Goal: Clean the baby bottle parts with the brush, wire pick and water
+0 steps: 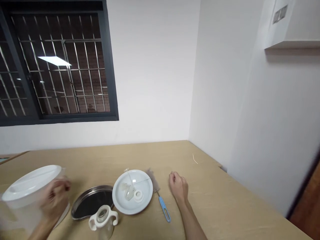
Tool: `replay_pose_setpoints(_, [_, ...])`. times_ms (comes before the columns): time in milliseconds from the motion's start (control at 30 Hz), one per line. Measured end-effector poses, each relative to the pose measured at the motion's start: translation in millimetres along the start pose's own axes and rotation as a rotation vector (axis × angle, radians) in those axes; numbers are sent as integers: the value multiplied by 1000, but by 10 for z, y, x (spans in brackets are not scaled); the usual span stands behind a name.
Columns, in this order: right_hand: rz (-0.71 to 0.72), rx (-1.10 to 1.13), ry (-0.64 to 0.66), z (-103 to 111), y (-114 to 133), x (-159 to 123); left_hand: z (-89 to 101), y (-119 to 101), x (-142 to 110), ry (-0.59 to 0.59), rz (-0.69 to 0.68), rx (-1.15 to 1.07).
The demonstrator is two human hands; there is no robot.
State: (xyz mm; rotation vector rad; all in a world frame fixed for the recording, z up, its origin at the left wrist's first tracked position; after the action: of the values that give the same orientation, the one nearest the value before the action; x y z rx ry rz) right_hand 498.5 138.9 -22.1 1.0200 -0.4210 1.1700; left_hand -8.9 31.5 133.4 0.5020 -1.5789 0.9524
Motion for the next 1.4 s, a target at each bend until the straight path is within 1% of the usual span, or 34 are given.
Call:
replay_pose_setpoints(33, [-22, -2, 7, 16, -3, 2, -168, -13, -72, 85, -57, -12])
replay_pose_setpoints(67, [-45, -5, 13, 33, -8, 3, -307, 2, -150, 152, -74, 6])
replay_pose_setpoints(100, [-68, -8, 17, 49, -14, 3, -393, 22, -221, 177, -77, 11])
replay_pose_setpoints(133, [-91, -11, 22, 62, -23, 1, -461, 34, -292, 207, -83, -7])
replay_pose_setpoints(200, [-122, -9, 35, 74, -39, -5, -517, 126, -404, 244, -18, -21])
replay_pose_setpoints(300, [-143, 5, 69, 58, -54, -12, -484, 258, -510, 287, 40, -23])
replay_pose_setpoints(433, [-166, 9, 121, 28, -51, -21, -416, 356, -592, 345, 9, 16])
replay_pose_setpoints(567, [-167, 15, 146, 10, -2, -29, -458, 292, -696, 437, -113, -1])
replay_pose_setpoints(667, [-170, 13, 137, 17, 15, -32, -499, 231, -750, 491, -162, -22])
replay_pose_setpoints(767, [-180, 7, 113, 62, 8, -30, -499, 216, -754, 496, -174, -23])
replay_pose_setpoints(867, [-181, -2, 79, 148, 17, -21, -476, 257, -737, 479, -153, -15])
replay_pose_setpoints(967, [-153, -3, 40, 245, 94, -3, -470, 301, -741, 480, -126, -16])
replay_pose_setpoints(1067, [-80, 20, 9, 332, 278, 15, -472, 314, -759, 475, -114, -23])
replay_pose_setpoints(1167, [23, 70, -9, 440, 571, 24, -467, 306, -772, 456, -112, -41])
replay_pose_setpoints(1267, [137, 133, -22, 612, 951, 9, -459, 295, -771, 446, -111, -66])
replay_pose_setpoints(1400, [270, 214, -33, 915, 1530, -82, -457, 309, -756, 464, -78, -66])
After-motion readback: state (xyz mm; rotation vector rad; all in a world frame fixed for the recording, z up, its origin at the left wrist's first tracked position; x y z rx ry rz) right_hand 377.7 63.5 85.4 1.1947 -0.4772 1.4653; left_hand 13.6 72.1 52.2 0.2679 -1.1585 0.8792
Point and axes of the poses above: each hand's wrist, its own x-axis towards the middle knuckle, its own z-axis out of the back of the hand, y = z × x, the point moved 8 cm from there along x, towards the middle knuckle, and after that the axes turned 6 degrees about -y, right-handed, at the moved point
